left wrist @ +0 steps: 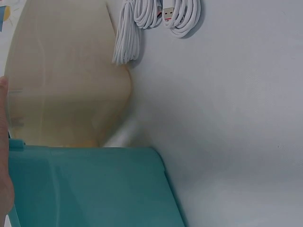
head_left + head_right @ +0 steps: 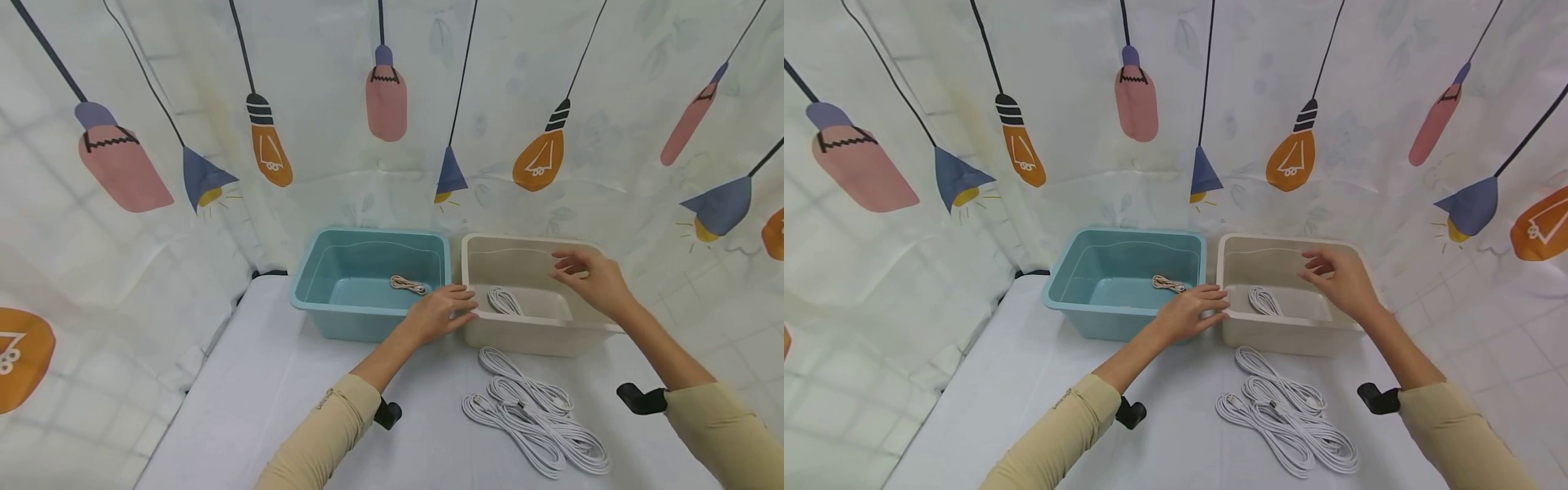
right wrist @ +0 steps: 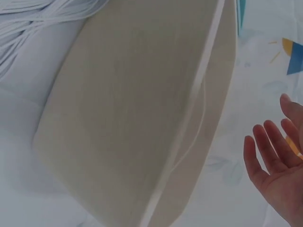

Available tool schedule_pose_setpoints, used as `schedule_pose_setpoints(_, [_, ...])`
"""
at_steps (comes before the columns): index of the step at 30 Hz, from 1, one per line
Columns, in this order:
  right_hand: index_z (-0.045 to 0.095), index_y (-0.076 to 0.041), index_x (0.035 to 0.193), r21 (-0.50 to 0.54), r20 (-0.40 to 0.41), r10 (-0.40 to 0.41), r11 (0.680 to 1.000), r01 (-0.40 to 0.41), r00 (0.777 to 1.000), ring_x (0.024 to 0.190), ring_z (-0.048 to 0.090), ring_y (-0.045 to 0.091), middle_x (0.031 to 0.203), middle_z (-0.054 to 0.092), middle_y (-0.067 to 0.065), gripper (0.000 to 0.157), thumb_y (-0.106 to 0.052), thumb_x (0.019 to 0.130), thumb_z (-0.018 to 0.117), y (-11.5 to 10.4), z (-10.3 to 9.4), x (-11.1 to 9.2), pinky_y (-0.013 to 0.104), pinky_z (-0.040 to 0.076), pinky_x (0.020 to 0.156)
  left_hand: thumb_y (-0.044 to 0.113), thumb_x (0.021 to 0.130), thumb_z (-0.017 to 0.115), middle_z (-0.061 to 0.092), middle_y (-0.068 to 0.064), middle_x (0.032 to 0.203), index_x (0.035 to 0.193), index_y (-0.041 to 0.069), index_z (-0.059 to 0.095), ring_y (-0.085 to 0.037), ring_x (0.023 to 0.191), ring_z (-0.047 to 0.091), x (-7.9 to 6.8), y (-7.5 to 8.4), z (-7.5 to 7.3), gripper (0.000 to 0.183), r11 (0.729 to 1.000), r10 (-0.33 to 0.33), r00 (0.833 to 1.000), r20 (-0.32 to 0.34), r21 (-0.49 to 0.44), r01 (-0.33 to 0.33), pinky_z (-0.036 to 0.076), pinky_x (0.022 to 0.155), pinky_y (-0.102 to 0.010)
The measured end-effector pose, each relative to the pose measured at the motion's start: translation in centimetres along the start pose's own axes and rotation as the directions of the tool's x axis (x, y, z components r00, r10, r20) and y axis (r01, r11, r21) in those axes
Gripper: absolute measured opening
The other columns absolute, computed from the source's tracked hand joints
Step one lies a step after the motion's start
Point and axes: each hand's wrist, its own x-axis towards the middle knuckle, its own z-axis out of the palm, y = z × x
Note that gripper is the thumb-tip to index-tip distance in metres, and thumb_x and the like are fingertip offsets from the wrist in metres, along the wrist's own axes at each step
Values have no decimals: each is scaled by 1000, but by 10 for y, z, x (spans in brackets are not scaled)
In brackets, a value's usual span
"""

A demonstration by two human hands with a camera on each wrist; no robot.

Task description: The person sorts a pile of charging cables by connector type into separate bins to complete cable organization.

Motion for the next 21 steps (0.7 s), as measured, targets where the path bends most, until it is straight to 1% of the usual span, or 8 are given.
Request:
schedule_pose_setpoints(2, [69, 4, 128, 20, -9, -19, 1000, 19, 1000, 90, 73, 6, 107, 76, 25, 34, -7, 97, 77, -1, 3, -5, 1, 47, 71, 25, 102, 73, 72, -9, 136, 125, 9, 78, -27, 134, 64, 0, 0, 0, 29, 1000, -2, 1000, 2, 4, 2, 51, 114, -36])
schedule_pose_setpoints(4, [69, 4, 127, 39, -15, -34, 999, 34, 999, 90, 63, -11, 105, 76, 25, 34, -5, 96, 78, -3, 6, -11, 0, 47, 73, 25, 102, 73, 72, -10, 136, 125, 9, 79, -27, 134, 64, 0, 0, 0, 29, 1000, -3, 1000, 3, 4, 3, 51, 114, -36])
schedule_pose_setpoints(5, [69, 5, 127, 48, -19, -38, 998, 39, 999, 89, 58, -17, 105, 76, 25, 34, -5, 95, 78, -3, 7, -13, 0, 47, 73, 25, 101, 73, 72, -10, 136, 125, 9, 78, -27, 134, 64, 0, 0, 0, 29, 1000, -5, 1000, 3, 3, 5, 50, 114, -36])
schedule_pose_setpoints(6, [69, 5, 127, 58, -22, -43, 997, 44, 999, 89, 56, -20, 104, 76, 25, 34, -4, 95, 78, -4, 8, -16, 0, 47, 74, 25, 101, 73, 72, -10, 136, 125, 8, 79, -27, 134, 64, 0, 1, 0, 29, 1000, -6, 1000, 1, -1, 6, 51, 114, -37])
schedule_pose_setpoints(12, [71, 4, 125, 73, -62, -58, 995, 62, 996, 88, 58, -18, 100, 76, 21, 36, 1, 91, 80, -9, 15, -30, 0, 48, 74, 25, 102, 73, 72, -10, 136, 125, 8, 78, -28, 134, 63, 0, 2, -1, 29, 1000, -12, 1000, 1, -6, 12, 50, 115, -37])
schedule_pose_setpoints(15, [71, 6, 123, 98, -87, -67, 992, 75, 994, 88, 58, -18, 99, 76, 22, 37, 6, 88, 81, -13, 21, -37, 0, 49, 73, 25, 102, 73, 71, -10, 137, 125, 7, 78, -28, 135, 63, 0, 2, -1, 30, 1000, -18, 1000, 5, -11, 18, 50, 115, -38])
schedule_pose_setpoints(19, [72, 6, 119, 127, -127, -88, 986, 105, 988, 86, 61, -15, 96, 76, 22, 37, 10, 84, 82, -17, 29, -46, 2, 50, 72, 24, 101, 74, 71, -11, 138, 125, 7, 78, -29, 135, 63, 0, 2, 0, 30, 999, -29, 1000, 11, -21, 30, 50, 115, -38])
schedule_pose_setpoints(21, [73, 5, 117, 123, -148, -111, 984, 130, 983, 85, 62, -14, 94, 76, 21, 37, 11, 82, 83, -17, 33, -50, 2, 51, 71, 23, 100, 75, 71, -10, 138, 125, 7, 78, -28, 135, 63, 0, 2, 0, 30, 999, -33, 999, 11, -18, 33, 50, 115, -38])
